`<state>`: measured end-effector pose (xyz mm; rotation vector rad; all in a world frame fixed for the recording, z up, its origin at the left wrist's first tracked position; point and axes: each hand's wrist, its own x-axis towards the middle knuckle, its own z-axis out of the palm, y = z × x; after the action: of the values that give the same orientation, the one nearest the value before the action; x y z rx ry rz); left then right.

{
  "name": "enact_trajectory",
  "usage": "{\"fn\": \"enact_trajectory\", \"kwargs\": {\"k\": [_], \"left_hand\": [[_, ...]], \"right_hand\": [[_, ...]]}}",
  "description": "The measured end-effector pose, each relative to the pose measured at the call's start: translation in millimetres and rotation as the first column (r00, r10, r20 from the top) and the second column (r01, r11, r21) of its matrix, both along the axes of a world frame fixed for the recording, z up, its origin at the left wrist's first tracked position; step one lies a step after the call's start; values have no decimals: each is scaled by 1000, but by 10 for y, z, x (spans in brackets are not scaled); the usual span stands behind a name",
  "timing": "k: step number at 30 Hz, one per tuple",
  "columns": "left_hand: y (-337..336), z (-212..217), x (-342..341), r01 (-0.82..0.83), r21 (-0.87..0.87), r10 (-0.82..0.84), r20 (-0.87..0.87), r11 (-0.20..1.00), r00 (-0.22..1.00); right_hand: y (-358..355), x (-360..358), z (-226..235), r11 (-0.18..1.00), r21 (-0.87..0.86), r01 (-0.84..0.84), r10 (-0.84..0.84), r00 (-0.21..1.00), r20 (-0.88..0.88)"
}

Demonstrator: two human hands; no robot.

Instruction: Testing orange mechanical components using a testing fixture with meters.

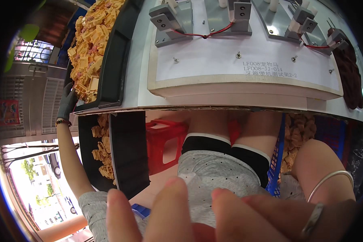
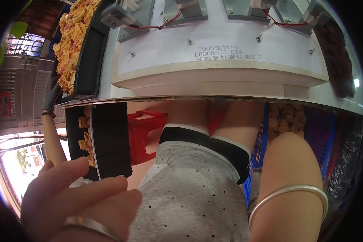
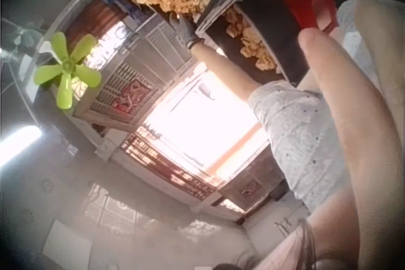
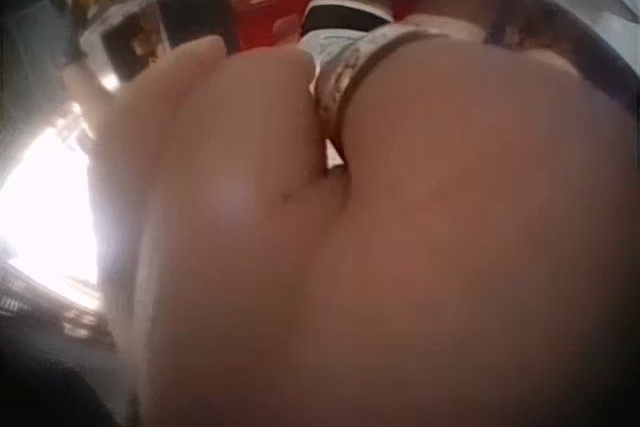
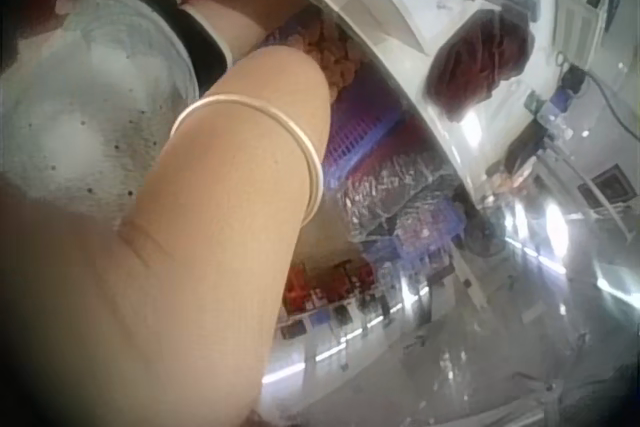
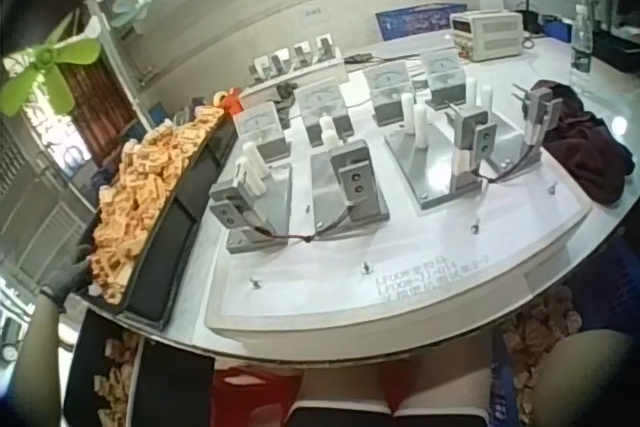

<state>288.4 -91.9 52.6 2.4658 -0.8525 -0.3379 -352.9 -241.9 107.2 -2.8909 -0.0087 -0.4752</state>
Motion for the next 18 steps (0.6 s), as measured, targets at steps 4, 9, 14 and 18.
{"fn": "enact_trajectory", "kwargs": {"k": [4, 9, 14, 18], "left_hand": [[437, -6, 125, -2, -215, -16, -81, 977, 997], [-37, -40, -565, 206, -122, -187, 152, 971, 971], [173, -54, -455, 157, -45, -143, 233, 986, 962], [185, -124, -479, 102, -16, -95, 253, 995, 963]], "right_hand": [[34, -44, -18, 998, 31, -54, 55, 998, -20], [35, -395, 21, 1000, 27, -6, 8, 997, -82], [-5, -114, -36, 998, 42, -47, 48, 998, -29], [0, 48, -116, 997, 45, -68, 68, 998, -14]]}}
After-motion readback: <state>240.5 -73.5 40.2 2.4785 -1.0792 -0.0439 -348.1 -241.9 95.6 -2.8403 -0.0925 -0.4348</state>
